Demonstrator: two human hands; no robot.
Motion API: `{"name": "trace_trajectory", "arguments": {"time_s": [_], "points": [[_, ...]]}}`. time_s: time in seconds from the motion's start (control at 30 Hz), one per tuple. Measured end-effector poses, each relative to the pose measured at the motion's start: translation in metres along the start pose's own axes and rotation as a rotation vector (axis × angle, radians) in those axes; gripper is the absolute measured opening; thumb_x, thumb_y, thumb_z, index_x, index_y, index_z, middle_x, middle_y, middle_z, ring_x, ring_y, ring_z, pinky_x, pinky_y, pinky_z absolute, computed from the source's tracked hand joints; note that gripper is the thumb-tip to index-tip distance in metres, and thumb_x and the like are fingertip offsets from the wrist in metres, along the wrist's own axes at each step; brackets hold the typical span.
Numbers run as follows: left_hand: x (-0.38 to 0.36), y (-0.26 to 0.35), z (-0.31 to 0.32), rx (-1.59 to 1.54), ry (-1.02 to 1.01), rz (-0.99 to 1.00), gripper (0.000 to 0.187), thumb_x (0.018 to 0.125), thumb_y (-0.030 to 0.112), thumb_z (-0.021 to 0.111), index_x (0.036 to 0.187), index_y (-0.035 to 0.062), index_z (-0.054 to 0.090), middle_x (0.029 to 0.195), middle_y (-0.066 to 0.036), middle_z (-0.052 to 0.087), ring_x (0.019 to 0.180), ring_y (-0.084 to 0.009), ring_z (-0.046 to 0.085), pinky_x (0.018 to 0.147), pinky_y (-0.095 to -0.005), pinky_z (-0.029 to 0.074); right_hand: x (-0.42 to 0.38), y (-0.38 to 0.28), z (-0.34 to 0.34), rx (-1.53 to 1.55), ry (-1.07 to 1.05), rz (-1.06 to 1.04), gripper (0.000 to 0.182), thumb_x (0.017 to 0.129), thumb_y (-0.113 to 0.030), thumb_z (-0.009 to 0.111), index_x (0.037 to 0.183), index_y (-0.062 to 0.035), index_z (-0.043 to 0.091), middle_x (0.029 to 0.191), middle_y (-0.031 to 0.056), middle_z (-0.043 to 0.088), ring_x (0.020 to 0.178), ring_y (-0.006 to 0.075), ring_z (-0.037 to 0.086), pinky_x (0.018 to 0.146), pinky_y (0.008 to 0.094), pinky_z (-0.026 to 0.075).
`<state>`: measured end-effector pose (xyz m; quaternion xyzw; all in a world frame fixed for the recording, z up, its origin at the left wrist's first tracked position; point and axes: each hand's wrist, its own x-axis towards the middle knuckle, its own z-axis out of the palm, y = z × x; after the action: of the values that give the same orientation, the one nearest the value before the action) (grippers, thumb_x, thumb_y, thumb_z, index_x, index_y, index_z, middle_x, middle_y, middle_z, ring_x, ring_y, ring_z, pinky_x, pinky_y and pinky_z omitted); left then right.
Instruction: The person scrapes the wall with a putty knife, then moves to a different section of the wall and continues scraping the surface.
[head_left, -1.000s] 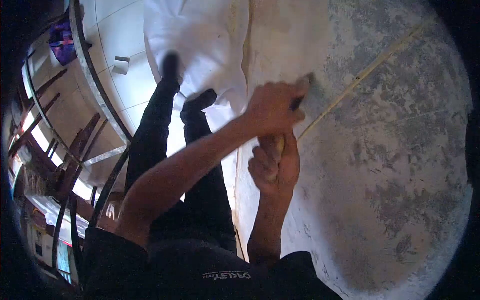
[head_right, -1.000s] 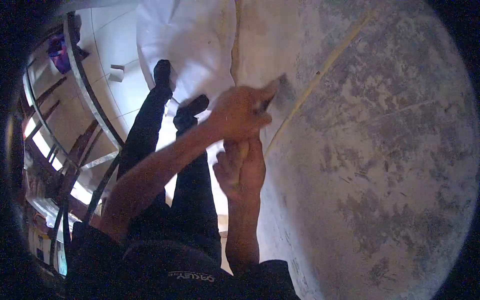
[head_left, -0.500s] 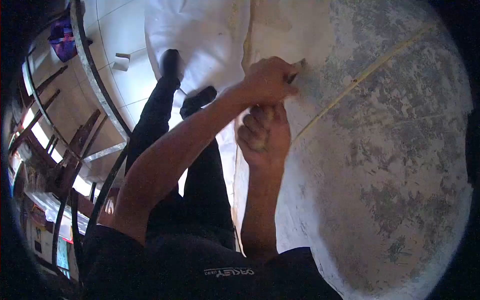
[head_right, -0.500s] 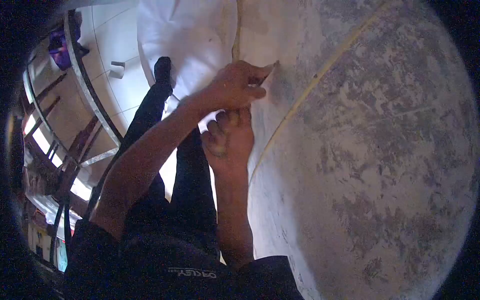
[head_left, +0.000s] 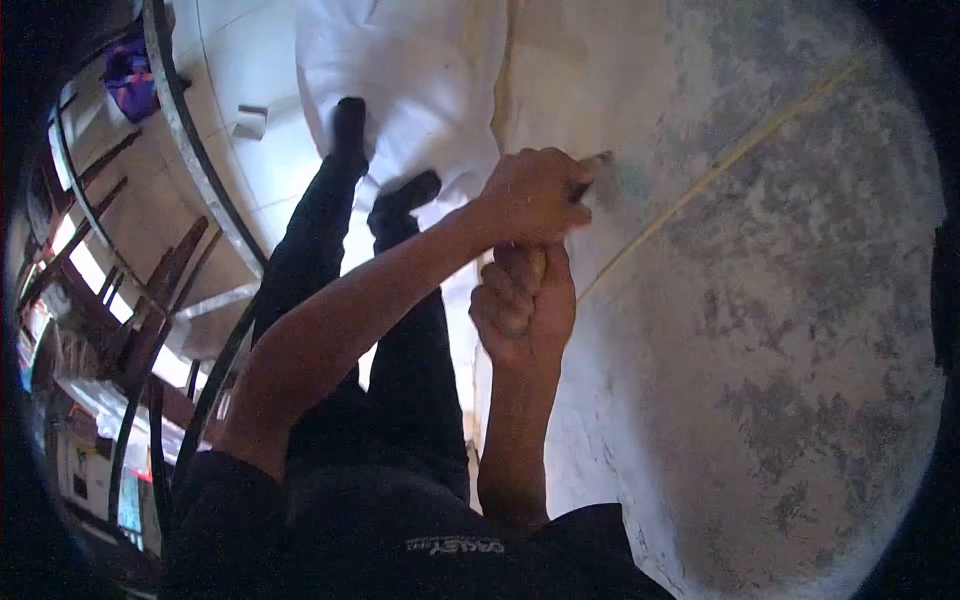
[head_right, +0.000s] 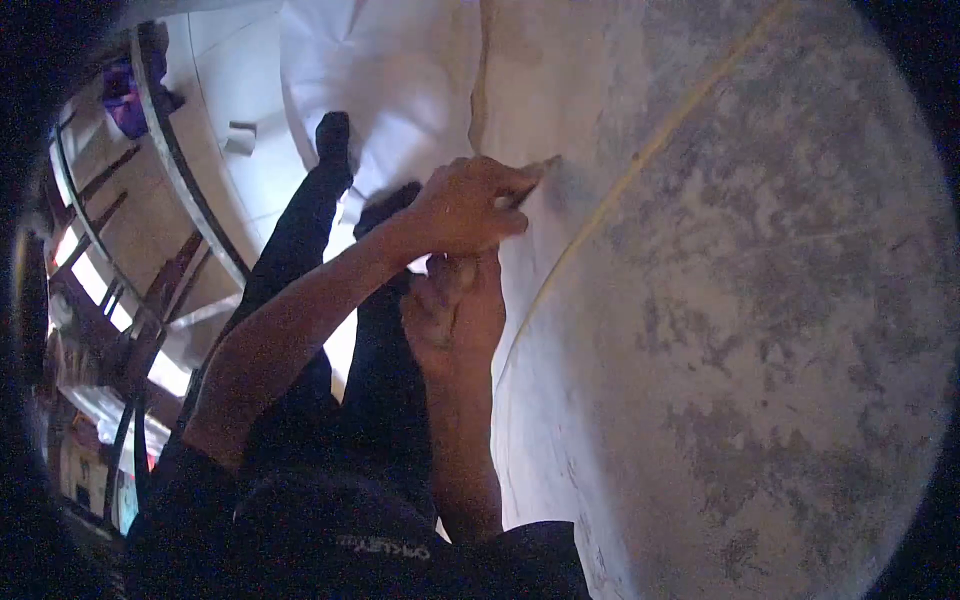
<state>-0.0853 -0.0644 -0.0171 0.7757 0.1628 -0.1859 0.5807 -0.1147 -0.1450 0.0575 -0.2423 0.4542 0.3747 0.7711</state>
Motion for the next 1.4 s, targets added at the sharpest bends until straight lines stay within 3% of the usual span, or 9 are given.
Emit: {"name": "trace_trajectory", "arguments": {"time_s": [0.33,0.4,0.57,0.8,0.87,1.0,1.07,1.33,1.4], "points": [[-0.018,-0.007,0.006,-0.305,0.174,-0.126,0.040,0.077,0.018,0.058,0.114,0.0073,0.051,0.094,-0.017,0.061,0.086,-0.0278,0.060,0.077,-0.0348,0.047,-0.048,-0.017,-0.016,-0.130,0.100,0.075,0.032,0.093,-0.033,0.031,0.087,-0.0072,0.048,0.051,0.0005,0.041,0.032,0.0065,0.034,0.025,0.0184,0.029],[-0.016,-0.040,0.005,0.163,0.560,0.226,0.021,0.081,0.018,0.049,0.094,0.0073,0.062,0.093,-0.014,0.061,0.084,-0.0281,0.060,0.073,-0.0361,0.048,-0.055,-0.015,-0.014,-0.304,0.014,0.117,0.029,0.092,-0.032,0.033,0.087,-0.0081,0.048,0.052,-0.0002,0.041,0.032,0.0069,0.033,0.025,0.0188,0.029],[-0.044,-0.098,-0.002,-0.069,0.660,0.098,0.025,0.072,0.002,0.054,0.096,0.0042,0.059,0.097,-0.012,0.061,0.087,-0.0260,0.060,0.075,-0.0350,0.048,0.001,-0.017,0.013,-0.884,0.493,-0.330,0.020,0.088,-0.028,0.043,0.079,-0.0105,0.049,0.053,-0.0022,0.042,0.038,0.0073,0.038,0.029,0.0196,0.032],[-0.101,-0.142,0.006,-0.274,0.549,-0.056,0.032,0.086,0.020,0.047,0.115,0.0063,0.050,0.111,-0.003,0.055,0.101,-0.0149,0.053,0.077,-0.0299,0.045,-0.042,-0.003,0.017,-0.457,0.115,0.045,0.016,0.085,-0.029,0.049,0.077,-0.0145,0.047,0.054,-0.0018,0.042,0.040,0.0104,0.039,0.032,0.0216,0.029],[-0.117,-0.125,-0.002,-0.915,0.516,-0.372,0.031,0.087,0.019,0.047,0.115,0.0058,0.050,0.110,-0.005,0.055,0.099,-0.0153,0.054,0.075,-0.0301,0.045,-0.052,-0.005,0.009,-0.437,0.177,-0.031,0.016,0.084,-0.029,0.050,0.078,-0.0147,0.047,0.053,-0.0026,0.042,0.042,0.0101,0.040,0.031,0.0220,0.028],[-0.130,-0.174,0.023,-0.365,0.561,-0.116,0.031,0.087,0.018,0.047,0.114,0.0053,0.051,0.110,-0.006,0.055,0.099,-0.0168,0.054,0.075,-0.0306,0.045,0.019,-0.024,0.013,-0.606,0.307,-0.214,0.015,0.084,-0.021,0.047,0.072,-0.0114,0.046,0.053,-0.0025,0.042,0.040,0.0088,0.040,0.033,0.0208,0.033],[-0.137,-0.168,0.024,-0.461,0.656,-0.157,0.032,0.061,0.002,0.063,0.094,0.0010,0.059,0.101,-0.009,0.059,0.090,-0.0221,0.059,0.076,-0.0294,0.048,0.056,-0.035,0.014,-0.662,0.258,-0.189,0.016,0.084,-0.020,0.047,0.071,-0.0118,0.045,0.052,-0.0029,0.041,0.041,0.0086,0.040,0.035,0.0205,0.033],[-0.182,-0.174,0.012,-0.368,0.684,-0.140,0.029,0.068,0.003,0.060,0.097,0.0015,0.058,0.102,-0.013,0.059,0.087,-0.0258,0.059,0.074,-0.0299,0.048,0.008,-0.023,-0.016,-0.399,0.141,0.014,0.013,0.082,-0.019,0.049,0.075,-0.0083,0.049,0.052,-0.0024,0.041,0.042,0.0088,0.040,0.036,0.0195,0.034],[-0.198,-0.166,0.006,-0.719,0.698,-0.522,0.029,0.075,0.007,0.057,0.103,0.0014,0.056,0.099,-0.011,0.060,0.084,-0.0220,0.060,0.073,-0.0277,0.048,0.033,-0.032,-0.021,-0.423,0.178,-0.025,0.014,0.082,-0.019,0.049,0.073,-0.0087,0.048,0.052,-0.0021,0.041,0.042,0.0090,0.040,0.035,0.0193,0.034]]}}
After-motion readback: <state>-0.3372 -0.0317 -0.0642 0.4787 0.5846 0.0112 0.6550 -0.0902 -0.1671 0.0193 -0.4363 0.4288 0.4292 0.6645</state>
